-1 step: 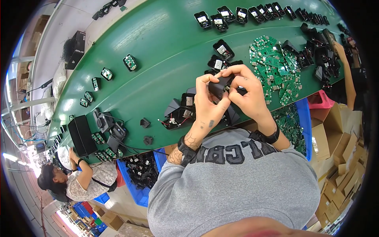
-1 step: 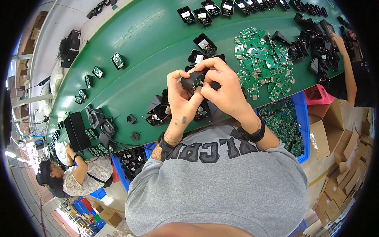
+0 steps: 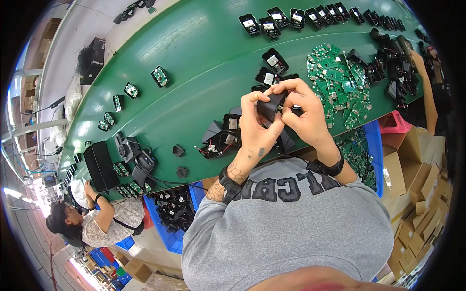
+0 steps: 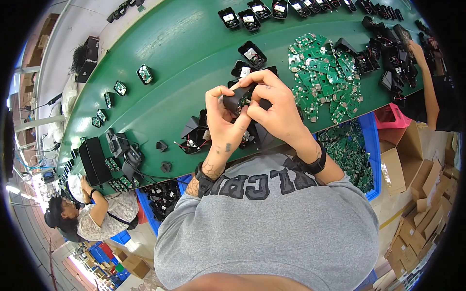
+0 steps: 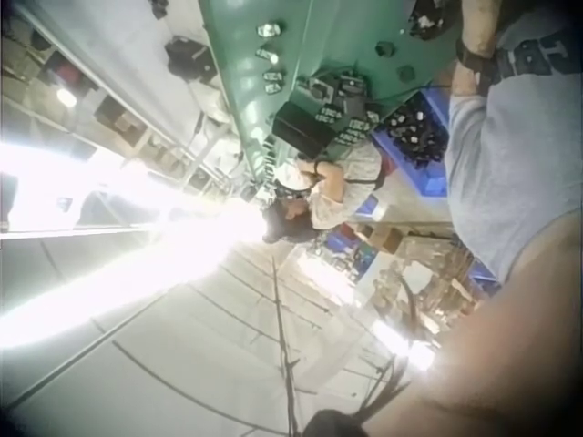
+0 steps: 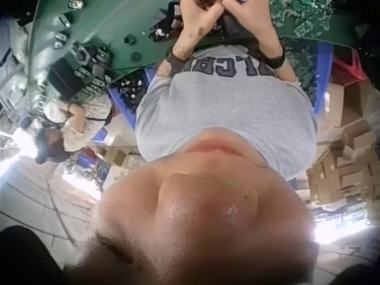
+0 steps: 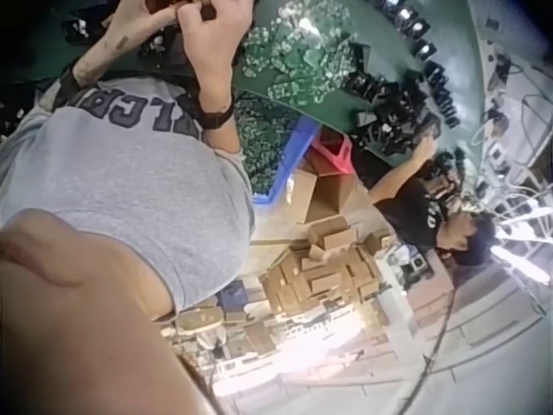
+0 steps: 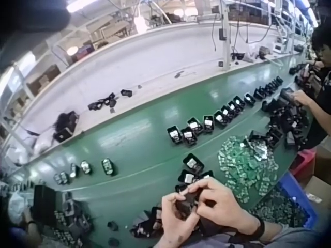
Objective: The person assembles electronic devices by fitting green circuit boards into black plastic housings and plugging a small white connector into each board. They repeat this process for several units, pressing the components together before placing them on the table.
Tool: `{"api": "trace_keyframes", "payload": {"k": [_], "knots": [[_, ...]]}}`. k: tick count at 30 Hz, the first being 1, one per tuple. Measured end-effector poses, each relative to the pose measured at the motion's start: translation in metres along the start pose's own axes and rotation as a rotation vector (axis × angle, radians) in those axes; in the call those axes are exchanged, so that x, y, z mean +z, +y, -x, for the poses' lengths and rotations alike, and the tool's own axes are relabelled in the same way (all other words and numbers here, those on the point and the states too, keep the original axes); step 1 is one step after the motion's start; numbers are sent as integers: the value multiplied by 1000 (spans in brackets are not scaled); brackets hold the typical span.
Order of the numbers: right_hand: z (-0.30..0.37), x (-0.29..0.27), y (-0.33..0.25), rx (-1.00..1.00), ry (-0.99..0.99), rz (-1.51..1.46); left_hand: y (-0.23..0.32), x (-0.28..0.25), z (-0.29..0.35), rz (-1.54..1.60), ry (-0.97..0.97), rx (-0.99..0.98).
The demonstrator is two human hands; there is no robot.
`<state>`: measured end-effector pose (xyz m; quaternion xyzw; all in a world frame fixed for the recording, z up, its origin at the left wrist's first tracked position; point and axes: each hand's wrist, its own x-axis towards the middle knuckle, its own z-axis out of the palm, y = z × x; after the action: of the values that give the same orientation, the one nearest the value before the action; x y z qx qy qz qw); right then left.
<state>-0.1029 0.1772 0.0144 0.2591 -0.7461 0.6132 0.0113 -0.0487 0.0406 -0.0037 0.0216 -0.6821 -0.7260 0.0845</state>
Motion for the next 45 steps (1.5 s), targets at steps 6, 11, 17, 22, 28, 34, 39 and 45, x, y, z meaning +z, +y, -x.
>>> {"api": "trace_keyframes", "payload": {"k": [6, 11, 17, 22, 28, 34, 39, 45], "knots": [[0, -1, -8, 5, 15, 8, -5, 5, 1, -60, 58, 191], [1, -5, -14, 6, 31, -16, 2, 2, -3, -128, 63, 255], [1, -29, -2, 153, -78, -61, 3, 2, -2, -203, 23, 192], [6, -29, 3, 133, -99, -56, 1, 7, -2, -45, 20, 171], [2, -27, 10, 324, -143, -295, 18, -1, -4, -268, -60, 142], [-5, -32, -7, -276, -85, 180, 30, -26, -21, 294, -165, -363], [-5, -37, -8, -510, -94, 278, 29, -33, -24, 275, -223, -485], [-5, -26, -2, -492, -13, 389, 28, -28, -27, 301, -257, -508]]}}
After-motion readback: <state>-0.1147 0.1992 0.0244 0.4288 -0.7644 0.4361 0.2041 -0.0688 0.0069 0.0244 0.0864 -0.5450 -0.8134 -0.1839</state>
